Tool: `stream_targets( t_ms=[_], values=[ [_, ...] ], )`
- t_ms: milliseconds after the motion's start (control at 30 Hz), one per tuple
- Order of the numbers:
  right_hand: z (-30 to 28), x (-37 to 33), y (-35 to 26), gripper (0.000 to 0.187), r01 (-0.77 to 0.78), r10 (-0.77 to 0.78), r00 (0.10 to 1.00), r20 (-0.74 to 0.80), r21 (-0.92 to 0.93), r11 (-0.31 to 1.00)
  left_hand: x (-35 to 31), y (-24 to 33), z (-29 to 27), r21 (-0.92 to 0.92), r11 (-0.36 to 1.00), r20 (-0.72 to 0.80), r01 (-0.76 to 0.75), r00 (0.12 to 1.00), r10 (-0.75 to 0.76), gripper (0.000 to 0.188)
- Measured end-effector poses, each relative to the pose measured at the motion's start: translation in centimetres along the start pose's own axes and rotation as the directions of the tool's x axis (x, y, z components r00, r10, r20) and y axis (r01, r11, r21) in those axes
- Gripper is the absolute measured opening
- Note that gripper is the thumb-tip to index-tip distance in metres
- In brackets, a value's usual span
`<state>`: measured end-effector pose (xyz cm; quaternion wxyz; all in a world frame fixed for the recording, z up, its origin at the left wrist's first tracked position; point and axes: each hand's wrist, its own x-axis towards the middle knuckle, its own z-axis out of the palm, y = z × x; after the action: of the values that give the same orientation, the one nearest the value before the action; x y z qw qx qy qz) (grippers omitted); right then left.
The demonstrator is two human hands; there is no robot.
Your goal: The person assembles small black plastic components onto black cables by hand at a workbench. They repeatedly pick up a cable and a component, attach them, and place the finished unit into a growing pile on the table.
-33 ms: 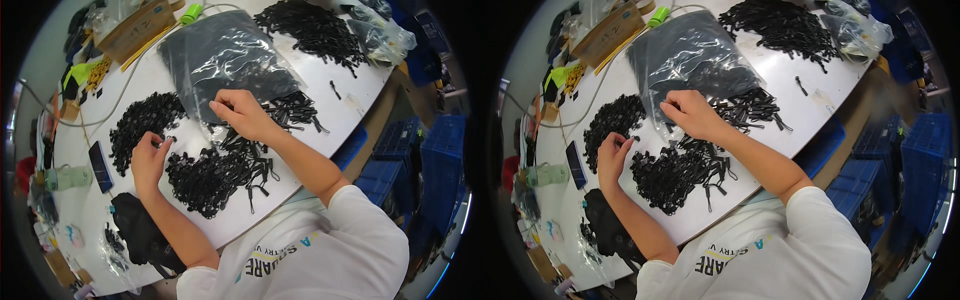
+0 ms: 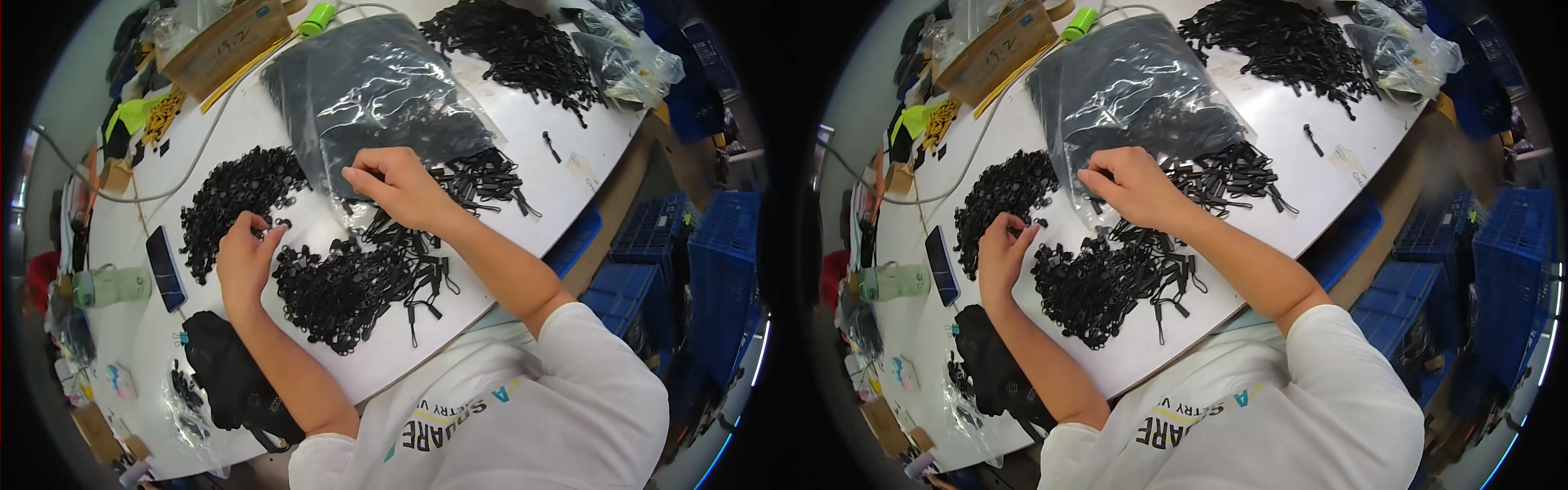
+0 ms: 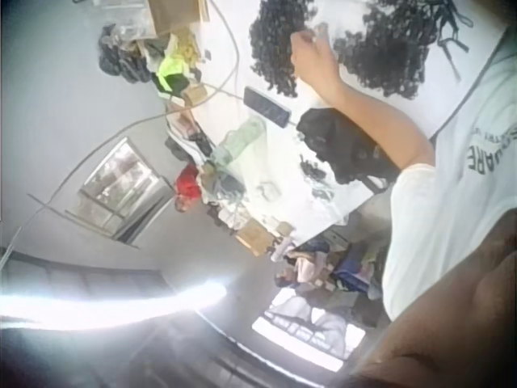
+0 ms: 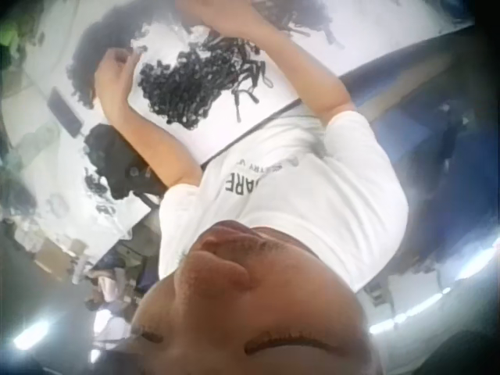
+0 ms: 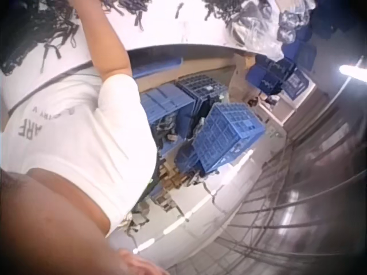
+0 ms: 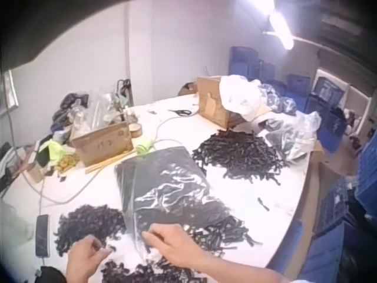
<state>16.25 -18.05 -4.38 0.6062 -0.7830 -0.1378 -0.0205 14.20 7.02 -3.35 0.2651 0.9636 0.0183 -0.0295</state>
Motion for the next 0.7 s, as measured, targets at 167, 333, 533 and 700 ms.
stream_targets(
  t_ms=[167, 333, 533, 700],
  values=[
    [-0.3, -0.5, -0.9, 0.020, 0.055, -0.048, 0.991, 0.123, -0.056, 0.997, 0.3, 0.0, 0.1, 0.043, 0.997, 0.072, 0.066, 0.995, -0.069, 0.034],
    [-0.6, -0.6, -2.0, 0.024, -0.118, 0.101, 0.987, 0.123, 0.144, 0.982, 0.2, -0.1, 0.3, 0.132, 0.990, 0.146, 0.045, 0.987, -0.065, 0.035],
    [-0.5, -0.3, -0.7, 0.028, -0.033, -0.002, 0.993, 0.115, 0.306, 0.951, 0.5, 0.7, 1.4, 0.129, 0.990, 0.066, 0.049, 0.996, -0.058, 0.034],
    [-1.1, -0.4, -2.0, 0.027, -0.033, -0.032, 0.978, 0.206, 0.307, 0.951, 0.6, -0.2, 2.4, 0.113, 0.993, 0.057, -0.023, 0.998, 0.016, 0.028]
  ],
)
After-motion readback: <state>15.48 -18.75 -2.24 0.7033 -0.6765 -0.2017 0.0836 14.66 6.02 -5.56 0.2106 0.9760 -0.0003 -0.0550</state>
